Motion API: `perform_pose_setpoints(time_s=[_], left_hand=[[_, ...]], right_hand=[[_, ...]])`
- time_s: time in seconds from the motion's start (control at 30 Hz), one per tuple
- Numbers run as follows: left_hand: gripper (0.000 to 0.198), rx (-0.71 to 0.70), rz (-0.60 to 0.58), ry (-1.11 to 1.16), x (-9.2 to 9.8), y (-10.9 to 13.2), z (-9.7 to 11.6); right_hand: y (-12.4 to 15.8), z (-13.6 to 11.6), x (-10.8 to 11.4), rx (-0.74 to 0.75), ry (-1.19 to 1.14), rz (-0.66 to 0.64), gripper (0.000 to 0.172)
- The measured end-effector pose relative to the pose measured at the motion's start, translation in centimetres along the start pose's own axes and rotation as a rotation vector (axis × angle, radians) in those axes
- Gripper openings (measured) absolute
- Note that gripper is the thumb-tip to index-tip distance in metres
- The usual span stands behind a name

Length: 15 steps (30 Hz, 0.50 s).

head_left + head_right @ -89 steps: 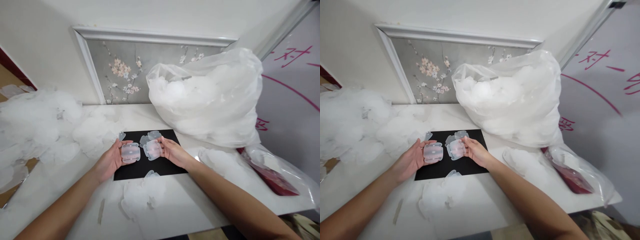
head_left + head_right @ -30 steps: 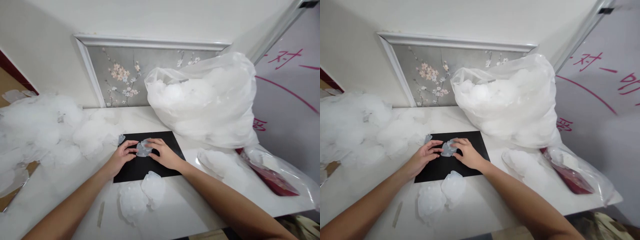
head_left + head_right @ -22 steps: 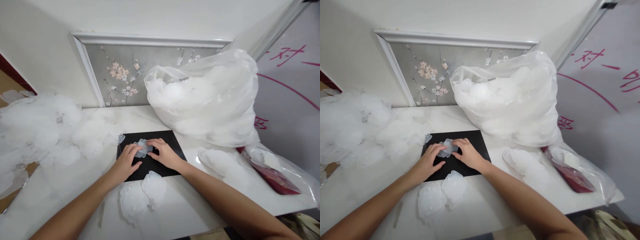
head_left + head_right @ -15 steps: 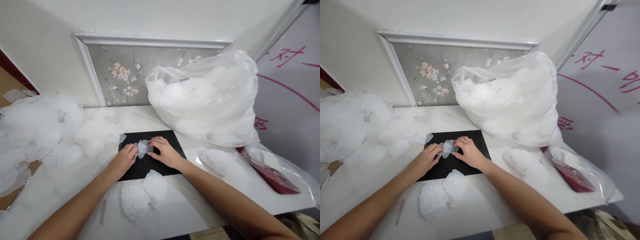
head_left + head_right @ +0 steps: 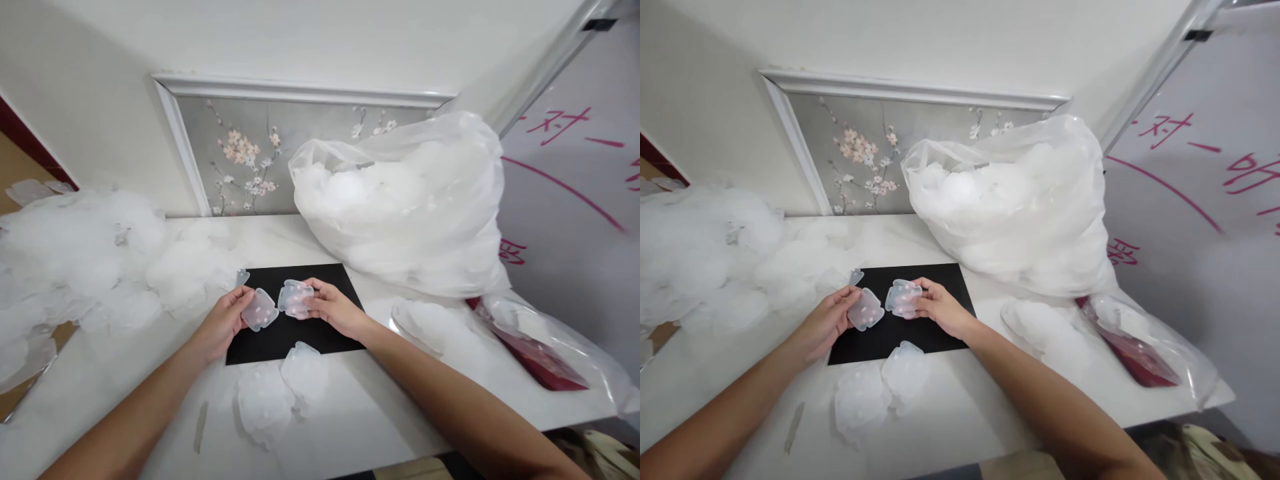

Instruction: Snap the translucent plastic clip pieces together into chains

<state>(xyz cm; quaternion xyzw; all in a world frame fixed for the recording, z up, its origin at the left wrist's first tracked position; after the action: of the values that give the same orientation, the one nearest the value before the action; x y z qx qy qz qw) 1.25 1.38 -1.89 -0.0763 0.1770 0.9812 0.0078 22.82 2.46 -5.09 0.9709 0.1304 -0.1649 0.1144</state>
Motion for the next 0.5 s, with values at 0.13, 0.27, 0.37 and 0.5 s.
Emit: perform_pose_setpoints(time_s=[0.13, 0.27, 0.37, 0.5], left_hand=[[0.026, 0.067, -0.004, 0.060, 0.24, -0.26, -0.11], [0.027, 0.082, -0.028, 0.084, 0.33, -0.20, 0.23], [0.027, 0.083, -0.039, 0.087, 0.20, 0.05, 0.58], [0.031, 0.078, -0.051, 0.066, 0.30, 0.13, 0.68]], right_hand=[[0.09, 0.06, 0.08, -0.058, -0.078, -0.071, 0.034], [0.13, -0.02, 0.24, -0.070, -0.113, -0.103, 0.033], [0.27, -0.05, 0.25, -0.057, -0.109, -0.114, 0.035], [0.34, 0.08, 0.39, -0.043, -0.101, -0.096, 0.036]])
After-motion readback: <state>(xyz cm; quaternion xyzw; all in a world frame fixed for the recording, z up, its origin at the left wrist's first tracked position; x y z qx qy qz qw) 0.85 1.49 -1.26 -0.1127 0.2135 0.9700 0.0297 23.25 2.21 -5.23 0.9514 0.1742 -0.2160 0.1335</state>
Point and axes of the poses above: each hand's wrist, its own y-axis away from the middle knuckle, its own x-axis out of the back of the hand, z = x × y, the point moved 3 cm from there along -y, towards the middle knuckle, and after that the axes turned 9 degrees about z, right-handed, at the moved point
